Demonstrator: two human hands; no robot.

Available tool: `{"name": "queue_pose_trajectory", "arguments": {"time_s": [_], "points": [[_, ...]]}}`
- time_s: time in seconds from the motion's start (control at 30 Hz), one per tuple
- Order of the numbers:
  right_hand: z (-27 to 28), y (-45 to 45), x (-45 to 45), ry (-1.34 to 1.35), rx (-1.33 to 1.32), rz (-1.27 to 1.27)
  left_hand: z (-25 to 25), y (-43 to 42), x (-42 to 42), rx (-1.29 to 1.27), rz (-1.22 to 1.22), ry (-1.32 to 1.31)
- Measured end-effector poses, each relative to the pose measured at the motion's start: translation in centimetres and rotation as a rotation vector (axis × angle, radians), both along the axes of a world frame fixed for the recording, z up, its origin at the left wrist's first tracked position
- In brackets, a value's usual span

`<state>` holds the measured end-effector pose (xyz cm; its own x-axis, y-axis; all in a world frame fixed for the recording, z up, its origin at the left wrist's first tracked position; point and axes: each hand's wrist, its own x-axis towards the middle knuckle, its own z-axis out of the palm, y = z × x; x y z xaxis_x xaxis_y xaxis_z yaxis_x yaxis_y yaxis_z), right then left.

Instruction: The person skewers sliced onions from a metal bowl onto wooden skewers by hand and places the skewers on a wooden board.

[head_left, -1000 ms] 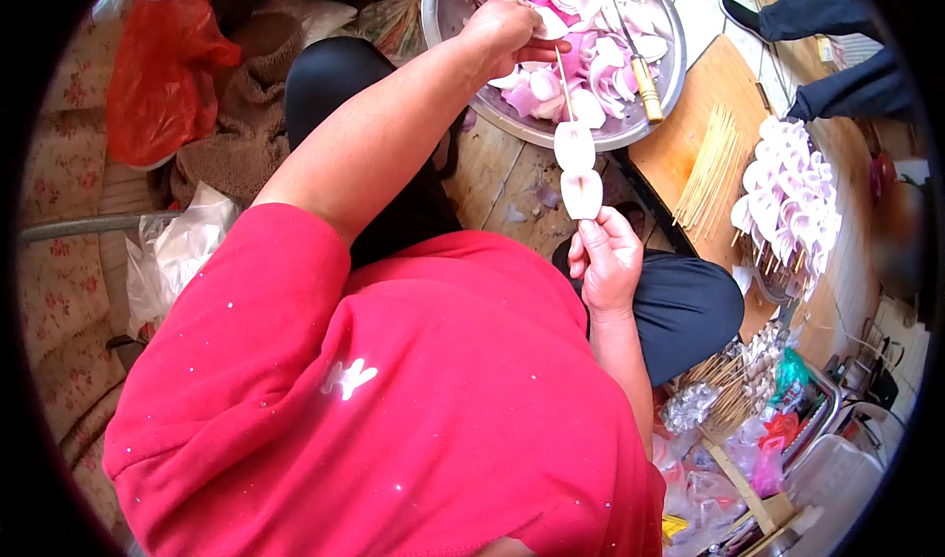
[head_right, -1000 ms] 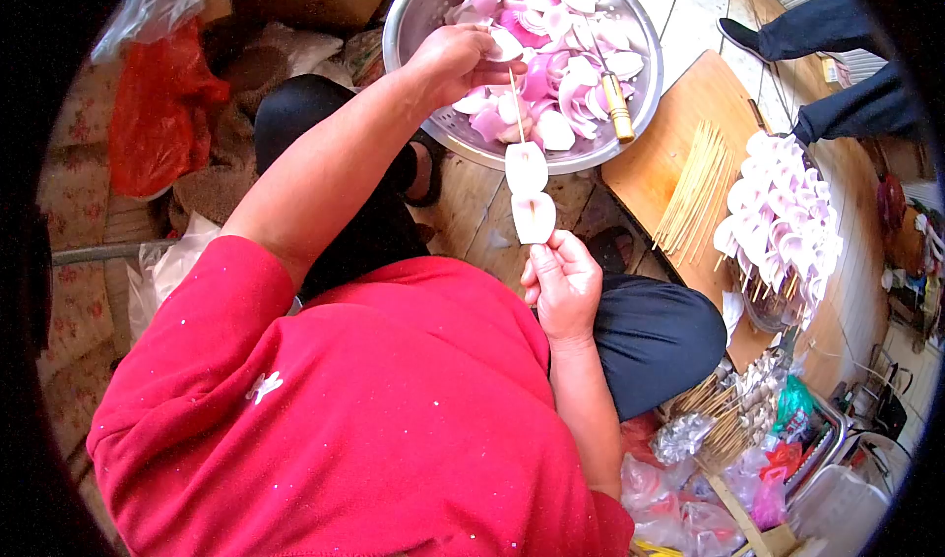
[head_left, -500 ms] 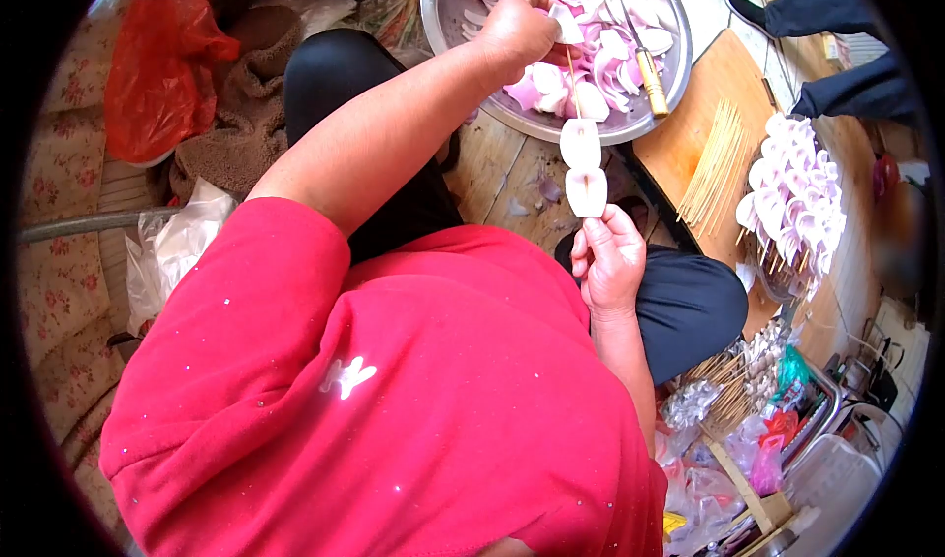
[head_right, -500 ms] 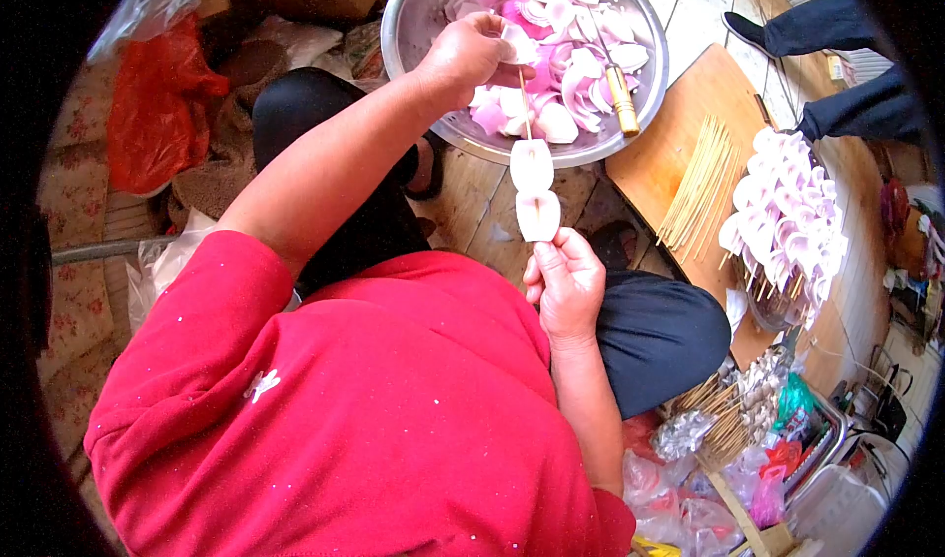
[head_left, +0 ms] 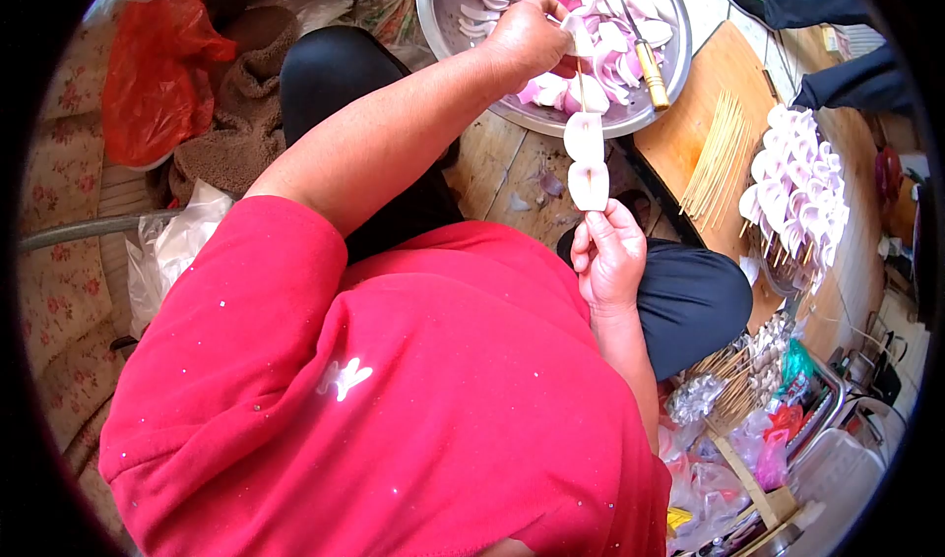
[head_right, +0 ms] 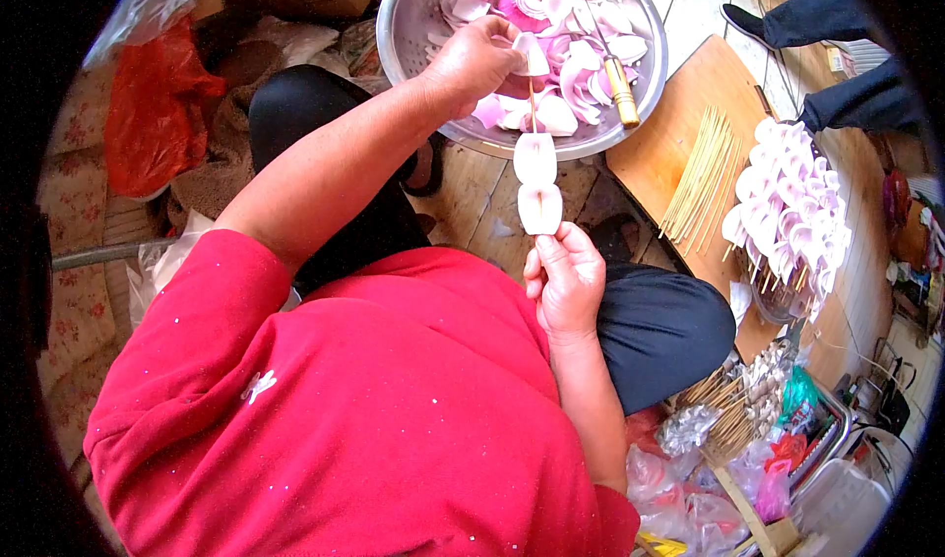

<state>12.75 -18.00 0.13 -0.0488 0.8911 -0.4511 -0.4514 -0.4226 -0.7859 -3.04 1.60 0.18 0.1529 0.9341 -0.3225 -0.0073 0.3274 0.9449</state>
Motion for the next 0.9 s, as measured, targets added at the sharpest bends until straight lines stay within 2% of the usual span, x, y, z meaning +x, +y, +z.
{"name": "queue_pose_trajectory", "arguments": {"time_s": [0.17,0.23,0.3,0.43,0.53,0.6,0.63,0.7,0.73,0.77,0.83,0.9], "points": [[-0.1,0.2,-0.3,-0.041,0.004,-0.043,0.4,-2.2,1.0,-0.128,-0.062,-0.079],[0.0,0.5,-0.4,-0.067,-0.002,-0.056,0.0,-3.6,1.5,-0.078,-0.100,0.054],[0.0,0.6,-0.3,-0.096,-0.009,-0.066,-1.4,-4.3,1.9,-0.095,-0.082,0.073],[-0.2,0.7,-0.3,-0.077,-0.013,-0.074,-0.9,-4.2,1.7,-0.131,-0.083,0.066],[-0.1,1.0,-0.1,-0.030,-0.045,-0.087,-0.5,-3.7,1.4,-0.130,-0.109,0.053],[-0.1,1.1,0.1,-0.016,-0.039,-0.112,0.3,-2.3,0.7,-0.190,-0.145,-0.075],[-0.1,1.1,0.1,-0.005,-0.034,-0.135,0.5,-0.7,0.0,-0.159,-0.202,-0.015],[0.0,1.0,0.2,-0.006,-0.032,-0.150,2.7,1.6,-1.7,0.007,-0.066,0.143],[0.1,1.0,0.3,-0.019,-0.033,-0.154,0.0,4.4,-3.2,0.094,0.042,0.086],[0.1,0.9,0.3,-0.031,-0.032,-0.159,1.1,5.3,-4.5,0.160,0.025,0.322],[0.2,0.9,0.2,-0.043,-0.020,-0.154,3.1,6.1,-4.9,0.118,-0.102,0.733],[0.2,1.0,0.2,-0.052,-0.006,-0.149,-2.0,7.3,-5.8,0.402,-0.255,1.139]]}}
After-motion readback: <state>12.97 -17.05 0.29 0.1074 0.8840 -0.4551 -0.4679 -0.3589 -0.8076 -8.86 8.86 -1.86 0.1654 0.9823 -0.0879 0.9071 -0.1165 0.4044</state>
